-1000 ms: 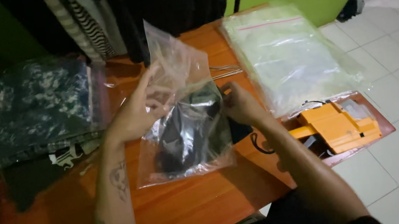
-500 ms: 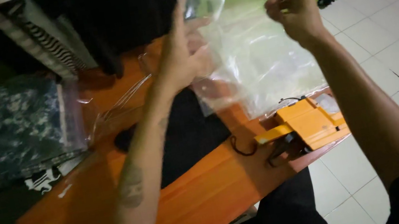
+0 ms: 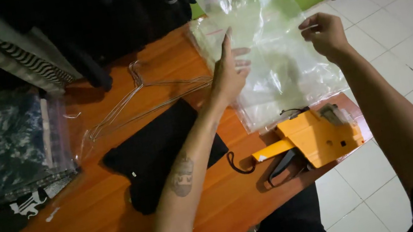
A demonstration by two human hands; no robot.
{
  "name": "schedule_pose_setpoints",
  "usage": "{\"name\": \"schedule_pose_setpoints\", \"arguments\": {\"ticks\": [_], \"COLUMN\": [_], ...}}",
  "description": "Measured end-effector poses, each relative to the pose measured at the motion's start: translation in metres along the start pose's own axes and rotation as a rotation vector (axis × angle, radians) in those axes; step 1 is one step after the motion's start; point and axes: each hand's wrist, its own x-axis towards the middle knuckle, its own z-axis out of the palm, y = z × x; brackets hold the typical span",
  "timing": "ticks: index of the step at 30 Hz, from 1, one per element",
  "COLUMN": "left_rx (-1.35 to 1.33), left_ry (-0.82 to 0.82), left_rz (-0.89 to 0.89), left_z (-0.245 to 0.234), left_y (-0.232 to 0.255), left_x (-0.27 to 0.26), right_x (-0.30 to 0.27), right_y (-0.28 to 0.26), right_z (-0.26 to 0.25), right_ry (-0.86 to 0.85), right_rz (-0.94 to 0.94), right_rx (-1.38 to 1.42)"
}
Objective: Removing t-shirts from plastic packaging, tagging them, and placing them on hangers for storage.
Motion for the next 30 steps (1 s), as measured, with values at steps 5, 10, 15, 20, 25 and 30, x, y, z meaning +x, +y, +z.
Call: {"name": "schedule_pose_setpoints", "arguments": {"ticks": [5,10,15,20,25,30], "left_rx": [0.058,0.087,0.156,0.465,0.755,0.774], "left_ry": [0.016,-0.014,-0.093,-0.099,-0.056,-0.441], "left_rz": [-0.079,-0.177,-0.349,-0.085,0.095,0.089], "left_z": [0.004,0.003,0.003,0.013,0.013,0.019], "left_y": [-0.013,-0.012,0.028,-0.011,0.026,0.021], "left_x": [-0.012,-0.018,-0.025,-0.038,-0.05,-0.068], "right_x": [-0.008,-0.018,-0.028,-0.042,-0.067,-0.104], "right_y": [0.028,0.039,0.041,0.04,-0.01,-0.055], "right_z": [-0.002,-0.004,-0.004,-0.001,0.009,0.023], "right_ry": [-0.081,-0.144,-0.016,0.023,0.081,-0.75], "right_rz": [0.067,0.053,0.129,-0.262,-0.603,0.042], "right_rx": [-0.067,-0.187,-0.225,-0.477,-0.725,-0.54]}}
